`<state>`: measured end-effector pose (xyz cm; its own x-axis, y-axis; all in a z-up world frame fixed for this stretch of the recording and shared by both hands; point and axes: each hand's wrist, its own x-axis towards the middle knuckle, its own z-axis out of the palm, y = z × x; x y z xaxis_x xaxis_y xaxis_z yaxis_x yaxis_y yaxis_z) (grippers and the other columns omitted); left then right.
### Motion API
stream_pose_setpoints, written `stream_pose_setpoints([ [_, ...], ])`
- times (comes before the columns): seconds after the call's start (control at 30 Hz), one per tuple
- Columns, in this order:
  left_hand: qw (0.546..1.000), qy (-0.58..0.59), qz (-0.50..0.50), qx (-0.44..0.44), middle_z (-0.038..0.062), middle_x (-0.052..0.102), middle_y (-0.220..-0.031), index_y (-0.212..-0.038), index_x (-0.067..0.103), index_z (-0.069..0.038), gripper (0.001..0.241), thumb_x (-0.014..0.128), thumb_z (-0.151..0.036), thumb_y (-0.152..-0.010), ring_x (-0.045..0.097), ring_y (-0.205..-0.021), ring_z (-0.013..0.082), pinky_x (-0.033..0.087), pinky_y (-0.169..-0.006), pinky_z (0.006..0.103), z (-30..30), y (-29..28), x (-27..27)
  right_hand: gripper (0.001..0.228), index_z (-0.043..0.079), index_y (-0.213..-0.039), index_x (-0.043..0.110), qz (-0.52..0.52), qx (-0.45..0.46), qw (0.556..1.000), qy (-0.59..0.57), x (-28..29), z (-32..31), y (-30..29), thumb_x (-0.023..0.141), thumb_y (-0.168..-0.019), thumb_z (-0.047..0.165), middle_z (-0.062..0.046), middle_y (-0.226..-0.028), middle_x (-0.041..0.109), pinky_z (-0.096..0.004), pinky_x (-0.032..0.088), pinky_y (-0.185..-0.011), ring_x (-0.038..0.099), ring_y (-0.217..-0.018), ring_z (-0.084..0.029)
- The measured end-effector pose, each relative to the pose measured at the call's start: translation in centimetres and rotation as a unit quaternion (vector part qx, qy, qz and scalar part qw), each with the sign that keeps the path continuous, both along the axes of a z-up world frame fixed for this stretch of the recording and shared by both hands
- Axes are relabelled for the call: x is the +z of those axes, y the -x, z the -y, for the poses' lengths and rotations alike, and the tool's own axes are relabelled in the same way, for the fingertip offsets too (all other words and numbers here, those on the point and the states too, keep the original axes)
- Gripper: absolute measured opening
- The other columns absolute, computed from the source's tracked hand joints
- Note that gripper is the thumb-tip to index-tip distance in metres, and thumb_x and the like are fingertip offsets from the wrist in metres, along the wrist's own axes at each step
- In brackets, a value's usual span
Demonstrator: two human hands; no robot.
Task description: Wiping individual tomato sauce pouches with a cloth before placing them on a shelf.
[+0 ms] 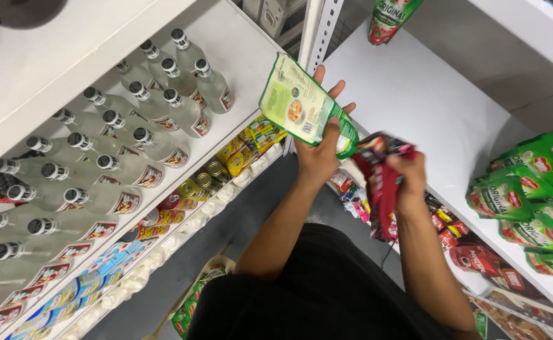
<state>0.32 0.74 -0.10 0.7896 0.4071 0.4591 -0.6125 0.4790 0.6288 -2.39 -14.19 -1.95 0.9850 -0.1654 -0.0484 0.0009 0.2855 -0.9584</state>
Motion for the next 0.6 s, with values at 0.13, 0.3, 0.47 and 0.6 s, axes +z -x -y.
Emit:
stream_pose_setpoints([
  [0.13,0.993,0.057,-0.011,-0.099,0.018,0.032,-0.165,-0.154,0.032,-0.001,0.071,0.049,0.005,-0.085,0.052,-0.137,0.0371,0.059,-0.1,0.0534,0.2,0.3,-0.4,0.027,0.012,-0.097,0.058,0.108,-0.075,0.991,0.02,4.2,-1.3,-1.0,0.074,-0.082,0.027,-0.005,-0.077,0.053,-0.027,0.046,-0.076,0.052,-0.072,-0.013],
  [0.3,0.976,-0.048,-0.197,-0.073,0.023,0.061,-0.106,-0.123,0.059,0.0,0.037,0.059,-0.012,-0.088,0.064,-0.084,0.0328,0.055,-0.068,0.0445,3.8,-0.6,-12.9,0.055,0.001,-0.142,0.056,0.363,0.124,0.878,0.285,3.8,-2.7,-1.4,0.065,-0.096,0.029,-0.021,-0.152,0.048,-0.049,0.032,-0.12,0.039,-0.146,-0.04],
  [0.47,0.985,-0.04,-0.145,-0.088,0.03,0.056,-0.145,-0.136,0.057,0.01,0.039,0.035,-0.01,-0.111,0.055,-0.136,0.0351,0.044,-0.117,0.0422,1.8,0.9,-3.0,0.058,0.007,-0.149,0.056,0.428,0.144,0.78,0.433,2.9,-2.4,-1.0,0.064,-0.099,0.034,-0.018,-0.158,0.049,-0.049,0.031,-0.118,0.032,-0.151,-0.047],
  [0.6,0.913,0.022,-0.389,-0.124,0.019,0.061,-0.087,-0.115,0.06,-0.001,0.029,0.057,-0.021,-0.094,0.057,-0.067,0.0271,0.044,-0.044,0.0351,3.9,0.4,-4.5,0.052,0.007,-0.155,0.045,0.35,0.221,0.831,0.372,3.8,-0.7,-4.6,0.05,-0.105,0.021,-0.021,-0.164,0.037,-0.059,0.027,-0.119,0.029,-0.15,-0.049],
])
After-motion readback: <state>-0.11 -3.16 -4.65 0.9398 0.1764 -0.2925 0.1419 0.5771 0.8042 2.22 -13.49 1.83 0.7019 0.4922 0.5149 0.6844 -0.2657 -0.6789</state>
